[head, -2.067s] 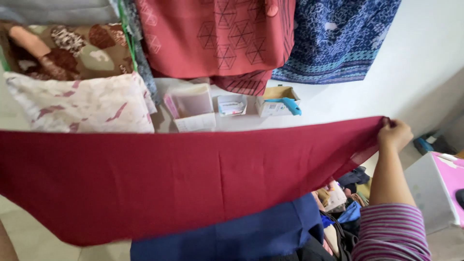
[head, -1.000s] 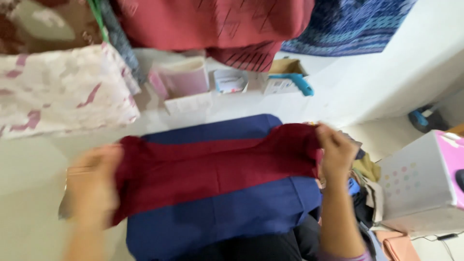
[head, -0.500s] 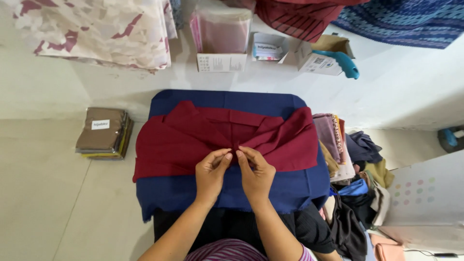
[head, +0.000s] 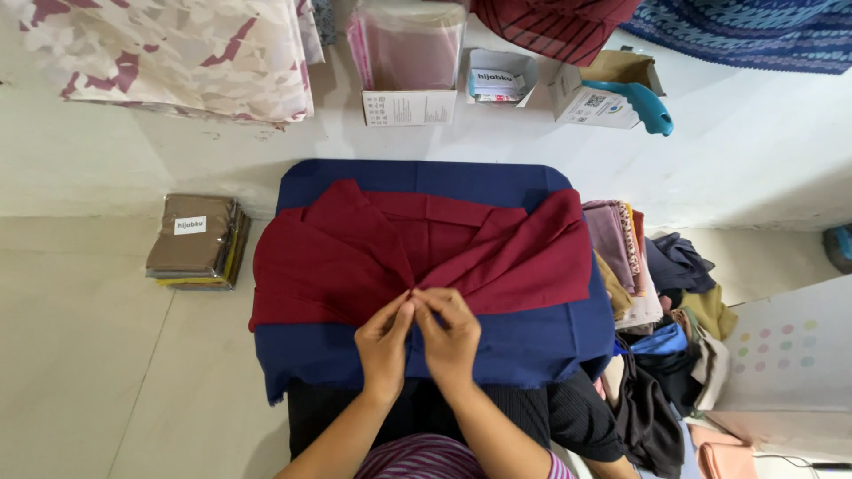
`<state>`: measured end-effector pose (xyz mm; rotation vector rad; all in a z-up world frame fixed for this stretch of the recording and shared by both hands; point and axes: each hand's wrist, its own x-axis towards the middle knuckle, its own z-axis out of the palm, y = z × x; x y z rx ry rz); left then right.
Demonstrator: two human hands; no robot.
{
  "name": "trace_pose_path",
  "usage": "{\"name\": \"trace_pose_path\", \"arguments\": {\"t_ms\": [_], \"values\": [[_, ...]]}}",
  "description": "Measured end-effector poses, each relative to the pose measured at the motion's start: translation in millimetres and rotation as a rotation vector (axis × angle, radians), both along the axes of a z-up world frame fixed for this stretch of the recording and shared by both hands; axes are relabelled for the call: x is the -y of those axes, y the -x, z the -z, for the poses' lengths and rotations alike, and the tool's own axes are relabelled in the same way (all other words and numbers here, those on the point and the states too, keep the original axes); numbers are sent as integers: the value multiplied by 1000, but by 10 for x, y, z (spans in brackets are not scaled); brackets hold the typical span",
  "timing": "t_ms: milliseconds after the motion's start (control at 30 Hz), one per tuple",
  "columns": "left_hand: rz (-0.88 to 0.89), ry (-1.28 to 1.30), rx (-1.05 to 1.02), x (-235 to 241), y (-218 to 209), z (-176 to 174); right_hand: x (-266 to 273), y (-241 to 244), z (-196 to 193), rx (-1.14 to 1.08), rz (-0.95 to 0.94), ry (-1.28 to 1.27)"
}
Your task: The person unfolds a maroon piece of fabric on a blue surface, smooths it out, and uses a lint roller to clean the surface. They then fold the fabric into a smaller rectangle and continue to roll it with the lint roller.
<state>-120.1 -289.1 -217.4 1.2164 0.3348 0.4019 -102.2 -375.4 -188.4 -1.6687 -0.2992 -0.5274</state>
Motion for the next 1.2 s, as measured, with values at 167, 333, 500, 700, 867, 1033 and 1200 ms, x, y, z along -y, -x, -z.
{"name": "trace_pose_path", "arguments": {"t_ms": [167, 333, 500, 700, 867, 1033, 1200], "values": [[-105, 285, -62, -130, 81, 266, 21, 163, 66, -73, -420, -58], [-124, 196, -189, -385, 234, 384, 167, -83, -23, -280, -736, 22], [-81, 74, -130, -520, 457, 686, 328, -1263, 50, -2, -345, 449], [-112, 53, -119, -660, 585, 701, 235, -2553, 591, -39, -206, 1046], [-159, 66, -112, -815, 614, 776, 265, -2892, 910, 128, -143, 996], [-287, -77, -51, -1138, 519, 804, 589, -2922, 436, 87, 86, 578], [-581, -292, -96, -1923, 289, 255, 1175, -2809, -378, -9, 305, 341]]}}
